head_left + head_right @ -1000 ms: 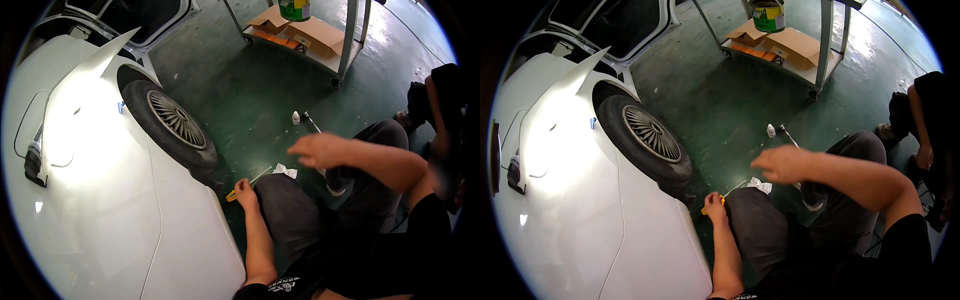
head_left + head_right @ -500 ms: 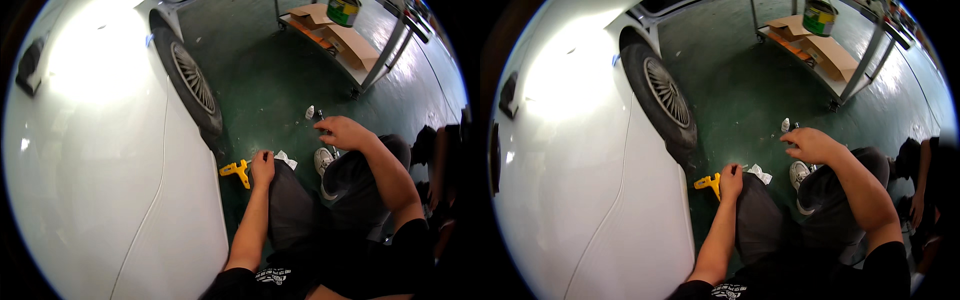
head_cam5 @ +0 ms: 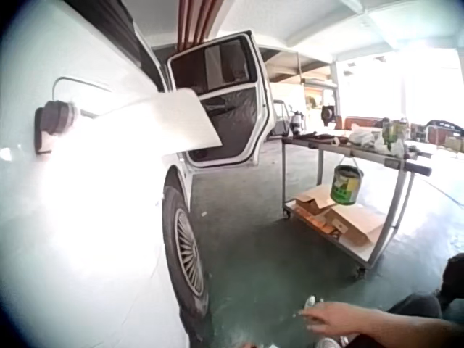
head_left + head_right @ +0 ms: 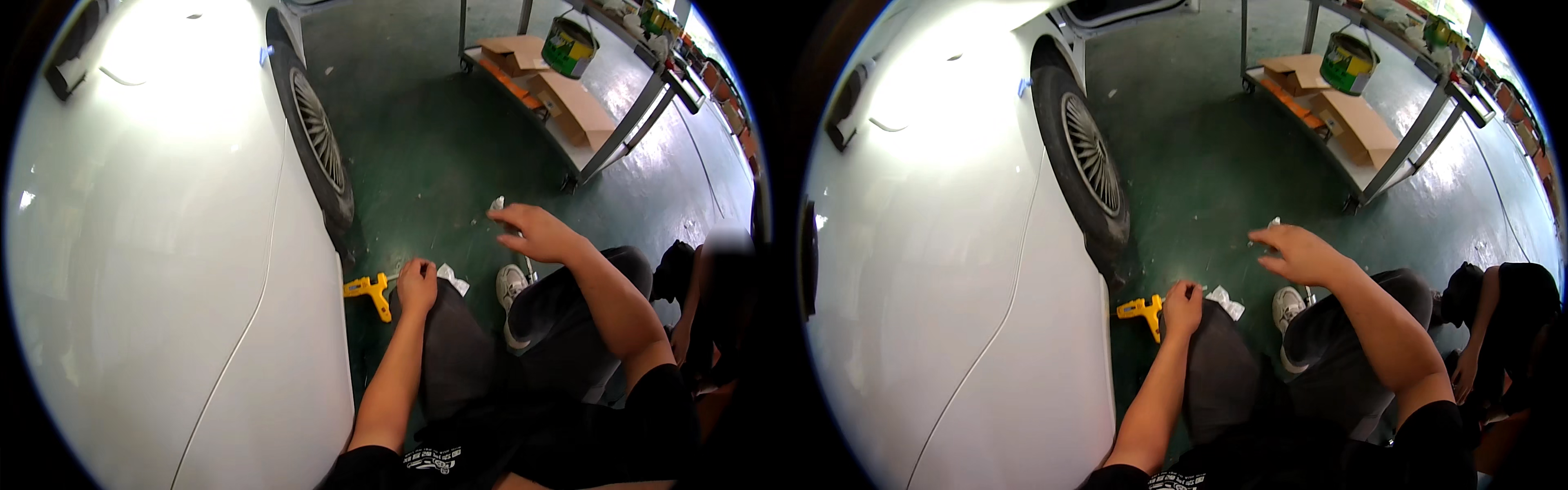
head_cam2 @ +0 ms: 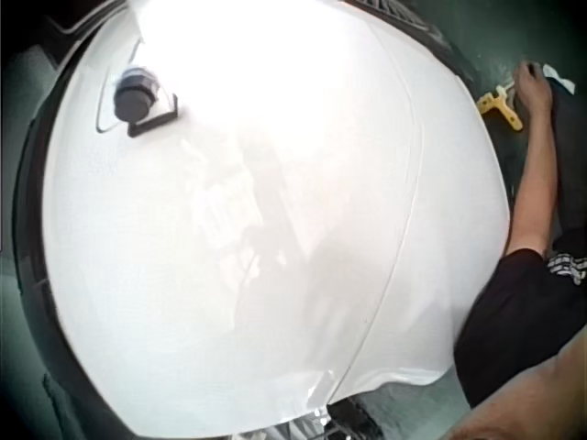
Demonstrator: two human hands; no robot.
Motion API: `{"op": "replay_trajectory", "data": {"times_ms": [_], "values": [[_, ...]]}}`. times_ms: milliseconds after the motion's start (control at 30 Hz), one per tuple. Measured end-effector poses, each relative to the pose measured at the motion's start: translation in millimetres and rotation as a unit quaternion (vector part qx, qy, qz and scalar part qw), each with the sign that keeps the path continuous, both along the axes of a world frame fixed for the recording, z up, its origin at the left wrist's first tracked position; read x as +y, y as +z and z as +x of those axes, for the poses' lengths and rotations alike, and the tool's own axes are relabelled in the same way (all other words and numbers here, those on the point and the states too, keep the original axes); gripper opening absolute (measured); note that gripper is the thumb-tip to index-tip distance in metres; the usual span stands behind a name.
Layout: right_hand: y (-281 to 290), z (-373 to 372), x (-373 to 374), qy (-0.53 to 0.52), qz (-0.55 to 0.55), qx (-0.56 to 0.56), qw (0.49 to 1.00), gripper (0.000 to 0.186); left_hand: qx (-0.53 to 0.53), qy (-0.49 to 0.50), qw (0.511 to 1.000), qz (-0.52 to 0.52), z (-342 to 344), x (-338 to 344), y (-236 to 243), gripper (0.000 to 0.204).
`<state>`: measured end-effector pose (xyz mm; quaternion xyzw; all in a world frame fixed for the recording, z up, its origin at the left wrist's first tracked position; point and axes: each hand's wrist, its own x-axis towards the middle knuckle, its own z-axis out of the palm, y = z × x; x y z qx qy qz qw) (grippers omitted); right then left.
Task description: The person cleans the rear bumper of a white car with a spray and cloth, then uses a hot glue gun to apply glue to a dent and attach a small blue plastic piece. They also use a white rectangular board to inspect the surface and apply glue to the fuel door area.
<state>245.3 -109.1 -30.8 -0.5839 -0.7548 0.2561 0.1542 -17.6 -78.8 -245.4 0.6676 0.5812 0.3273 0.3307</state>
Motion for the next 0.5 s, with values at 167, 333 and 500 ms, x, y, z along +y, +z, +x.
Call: {"op": "replay_trajectory", "data": {"times_ms": [167, 333, 500], "values": [[113, -25, 91, -0.103, 0.293, 0.187, 0.932, 0.063, 0.013, -0.011, 1.0, 0.007, 4, 2, -4, 0.023], [254, -85, 198, -0.045, 0.565, 0.068, 0.821, 0.066, 0.04, -0.036, 0.998, 0.031, 7, 3, -7, 0.022], [249, -112, 226, 0.017, 0.528, 0.042, 0.848, 0.027, 0.032, -0.031, 0.999, 0.028, 5, 7, -12, 0.022]]}}
